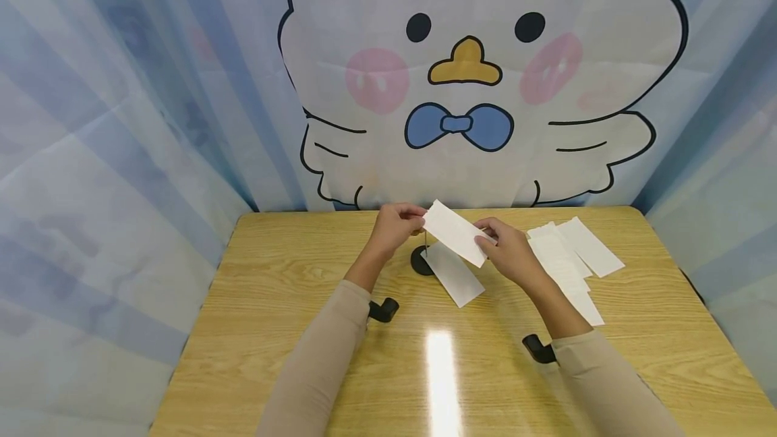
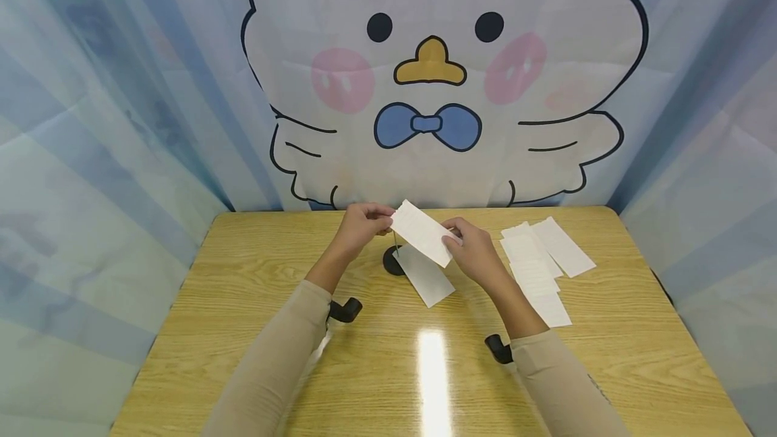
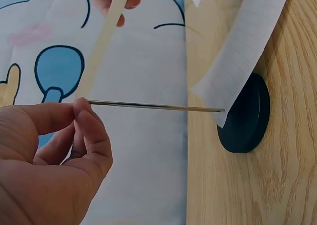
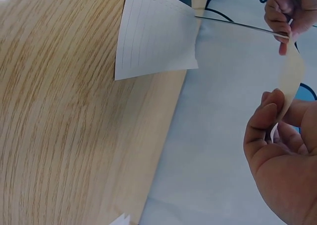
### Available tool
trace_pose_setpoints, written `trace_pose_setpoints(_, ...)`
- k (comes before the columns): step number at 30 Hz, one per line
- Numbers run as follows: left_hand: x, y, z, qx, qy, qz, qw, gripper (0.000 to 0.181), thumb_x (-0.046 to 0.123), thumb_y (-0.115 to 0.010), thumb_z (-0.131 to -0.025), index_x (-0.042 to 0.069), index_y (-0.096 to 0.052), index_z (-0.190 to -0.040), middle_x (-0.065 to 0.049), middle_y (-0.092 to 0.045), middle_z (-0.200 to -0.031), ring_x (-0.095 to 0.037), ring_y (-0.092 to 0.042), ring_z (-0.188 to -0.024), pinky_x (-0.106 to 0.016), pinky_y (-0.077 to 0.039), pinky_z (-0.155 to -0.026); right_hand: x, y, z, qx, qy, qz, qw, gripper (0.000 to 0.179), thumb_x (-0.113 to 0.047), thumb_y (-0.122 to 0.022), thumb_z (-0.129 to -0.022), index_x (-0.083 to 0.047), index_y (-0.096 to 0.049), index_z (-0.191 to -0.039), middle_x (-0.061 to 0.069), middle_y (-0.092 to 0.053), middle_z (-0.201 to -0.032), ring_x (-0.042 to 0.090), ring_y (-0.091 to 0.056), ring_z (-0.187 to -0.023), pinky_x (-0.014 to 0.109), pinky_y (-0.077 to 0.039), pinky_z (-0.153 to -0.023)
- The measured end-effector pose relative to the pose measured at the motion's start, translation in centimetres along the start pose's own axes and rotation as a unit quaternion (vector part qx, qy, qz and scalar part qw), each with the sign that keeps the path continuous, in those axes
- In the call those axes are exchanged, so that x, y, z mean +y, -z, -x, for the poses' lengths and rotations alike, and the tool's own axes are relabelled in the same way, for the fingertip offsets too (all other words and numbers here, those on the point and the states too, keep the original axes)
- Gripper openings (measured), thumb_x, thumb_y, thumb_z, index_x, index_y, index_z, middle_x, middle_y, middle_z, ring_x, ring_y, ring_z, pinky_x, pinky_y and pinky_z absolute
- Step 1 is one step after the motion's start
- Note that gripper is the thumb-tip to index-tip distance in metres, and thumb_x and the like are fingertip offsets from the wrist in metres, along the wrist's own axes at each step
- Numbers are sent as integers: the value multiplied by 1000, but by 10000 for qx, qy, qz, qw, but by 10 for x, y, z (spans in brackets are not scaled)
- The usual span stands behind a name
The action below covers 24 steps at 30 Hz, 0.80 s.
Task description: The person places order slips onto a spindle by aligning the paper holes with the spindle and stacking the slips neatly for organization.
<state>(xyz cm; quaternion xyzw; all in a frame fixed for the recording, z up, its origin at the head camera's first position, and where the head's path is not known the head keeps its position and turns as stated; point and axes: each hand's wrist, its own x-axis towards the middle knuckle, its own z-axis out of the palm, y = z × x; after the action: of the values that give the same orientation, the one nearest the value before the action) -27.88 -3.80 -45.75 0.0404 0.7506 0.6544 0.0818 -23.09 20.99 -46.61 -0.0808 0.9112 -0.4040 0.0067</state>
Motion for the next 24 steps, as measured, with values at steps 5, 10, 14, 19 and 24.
trace_pose_setpoints(5, 1, 1, 0, -32, 120, 146, 9998, 16, -1, -68, -97, -5, -75, -110, -19, -73, -104, -16, -68, -81, -30, -62, -79, 0, -1, 0, -21, -37, 36, 10000, 31, -12, -60, -105, 0, -61, -133, 20, -70, -112, 27, -68, -90, 33, -57, -71)
trace_pose_setpoints(10, -2, 1, 1, -67, 163, 256, 9995, 16, -2, -68, -97, -6, -75, -111, -20, -72, -106, -18, -70, -83, -31, -62, -81, 0, -2, 0, -28, -79, 106, 9999, 31, -12, -61, -104, 0, -61, -133, 20, -70, -114, 28, -68, -92, 34, -57, -72)
trace_pose_setpoints(14, -3, 1, 1, -115, 67, 294, 9995, 19, -2, -67, -97, -6, -75, -114, -22, -72, -111, -29, -73, -92, -34, -62, -86, 1, -3, 0, 1, -87, 115, 9999, 30, -13, -61, -104, -1, -62, -132, 19, -70, -111, 26, -67, -88, 33, -56, -70)
trace_pose_setpoints(19, -7, 0, 0, -83, -122, 149, 9998, 17, -3, -68, -96, -5, -75, -111, -20, -72, -105, -19, -70, -84, -34, -62, -84, 4, -6, 1, 0, -102, 48, 9999, 29, -12, -61, -104, -1, -62, -131, 19, -70, -110, 26, -67, -88, 31, -56, -69)
trace_pose_setpoints(24, -18, -1, -1, -50, -180, -324, 9993, 15, -1, -69, -96, -2, -76, -109, -15, -73, -100, -13, -68, -82, -30, -62, -80, 8, -11, 4, -98, -196, 10, 9998, 29, -12, -61, -104, -1, -61, -131, 19, -70, -110, 24, -67, -87, 30, -56, -69)
